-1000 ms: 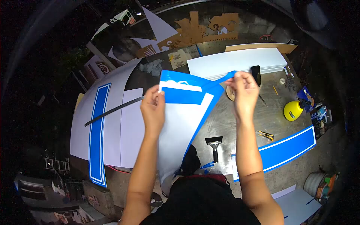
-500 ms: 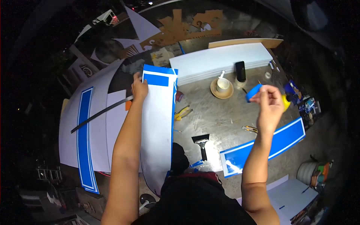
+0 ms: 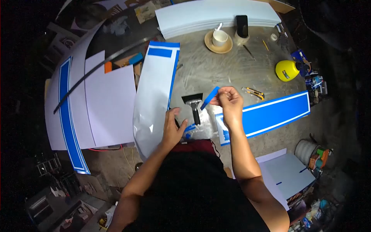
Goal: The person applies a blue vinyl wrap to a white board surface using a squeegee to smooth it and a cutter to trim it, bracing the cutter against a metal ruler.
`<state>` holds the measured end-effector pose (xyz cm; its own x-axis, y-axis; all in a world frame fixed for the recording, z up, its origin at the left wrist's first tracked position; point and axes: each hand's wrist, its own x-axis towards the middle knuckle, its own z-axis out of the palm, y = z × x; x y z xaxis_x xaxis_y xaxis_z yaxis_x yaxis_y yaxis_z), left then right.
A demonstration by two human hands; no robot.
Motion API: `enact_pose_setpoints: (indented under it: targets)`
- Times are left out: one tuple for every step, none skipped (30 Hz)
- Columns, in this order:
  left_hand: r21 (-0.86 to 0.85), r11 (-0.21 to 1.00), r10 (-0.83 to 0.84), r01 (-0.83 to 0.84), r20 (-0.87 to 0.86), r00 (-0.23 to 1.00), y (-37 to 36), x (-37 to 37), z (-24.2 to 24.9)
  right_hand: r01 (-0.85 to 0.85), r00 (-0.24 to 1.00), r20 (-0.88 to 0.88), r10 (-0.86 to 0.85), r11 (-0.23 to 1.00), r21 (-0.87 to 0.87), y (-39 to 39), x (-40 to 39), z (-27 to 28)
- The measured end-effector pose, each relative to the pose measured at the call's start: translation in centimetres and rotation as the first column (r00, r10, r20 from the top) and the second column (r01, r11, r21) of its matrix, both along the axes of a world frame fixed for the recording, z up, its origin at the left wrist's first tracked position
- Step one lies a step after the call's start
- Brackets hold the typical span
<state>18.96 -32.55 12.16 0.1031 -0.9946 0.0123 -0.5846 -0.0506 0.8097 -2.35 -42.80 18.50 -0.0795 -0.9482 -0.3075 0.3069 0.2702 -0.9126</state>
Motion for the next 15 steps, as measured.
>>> enact_pose_setpoints:
  targets:
    - [-0.047, 0.998, -0.034, 0.033, -0.024, 0.999, 0.6, -0.3, 1.4, -0.039, 0.999, -0.010, 0.039, 0.999, 0.004, 1.0, 0.7, -1.0]
    - [-0.150, 0.988, -0.046, 0.044, -0.013, 0.999, 1.1, -0.6, 2.4, -0.089, 0.996, 0.012, 0.089, 0.996, 0.002, 2.2, 1.5, -1.3]
    - [-0.138, 0.989, -0.047, 0.042, -0.030, 0.998, 1.4, -1.0, 3.5, -0.116, 0.991, 0.072, 0.116, 0.993, -0.010, 3.4, 2.6, -1.5]
    - [-0.183, 0.981, -0.054, 0.061, 0.044, 0.998, 1.6, -1.3, 4.6, -0.128, 0.990, 0.069, 0.127, 0.992, 0.015, 4.5, 3.9, -1.8]
    - [-0.229, 0.970, -0.054, 0.081, 0.119, 0.991, 1.9, -1.5, 5.3, -0.154, 0.984, 0.101, 0.148, 0.987, 0.051, 5.7, 4.8, -1.9]
    - [-0.256, 0.964, -0.038, 0.067, 0.118, 0.992, 2.0, -1.6, 5.5, -0.166, 0.982, 0.099, 0.159, 0.984, 0.065, 6.8, 5.7, -1.5]
    - [-0.256, 0.965, -0.031, 0.058, 0.106, 0.994, 2.4, -1.4, 5.3, -0.179, 0.980, 0.098, 0.171, 0.981, 0.077, 7.7, 6.2, -0.9]
    - [-0.255, 0.965, -0.033, 0.063, 0.120, 0.992, 2.9, -1.0, 4.9, -0.183, 0.980, 0.089, 0.176, 0.980, 0.079, 8.7, 6.4, -0.7]
    - [-0.255, 0.964, -0.038, 0.073, 0.137, 0.990, 3.5, -0.8, 4.9, -0.190, 0.981, 0.057, 0.186, 0.980, 0.065, 9.6, 6.6, -0.5]
    - [-0.232, 0.970, -0.047, 0.073, 0.116, 0.992, 4.2, -0.7, 5.2, -0.193, 0.981, 0.026, 0.192, 0.980, 0.049, 10.3, 6.7, -0.3]
    - [-0.236, 0.969, -0.053, 0.078, 0.110, 0.992, 4.8, -0.6, 5.1, -0.187, 0.982, 0.019, 0.186, 0.981, 0.046, 11.0, 6.7, -0.5]
    - [-0.240, 0.968, -0.060, 0.079, 0.084, 0.995, 5.5, -0.6, 5.0, -0.188, 0.982, 0.030, 0.187, 0.981, 0.042, 11.8, 6.5, -0.6]
    - [-0.243, 0.967, -0.067, 0.078, 0.055, 0.996, 6.2, -0.6, 4.9, -0.190, 0.981, 0.039, 0.189, 0.981, 0.039, 12.6, 6.4, -0.8]
    - [-0.244, 0.966, -0.074, 0.082, 0.043, 0.996, 6.9, -0.6, 4.7, -0.183, 0.983, 0.027, 0.182, 0.982, 0.041, 13.4, 6.4, -0.9]
    - [-0.219, 0.974, -0.063, 0.055, -0.030, 0.998, 7.5, -0.8, 4.7, -0.172, 0.985, 0.016, 0.171, 0.983, 0.061, 14.1, 6.5, -0.8]
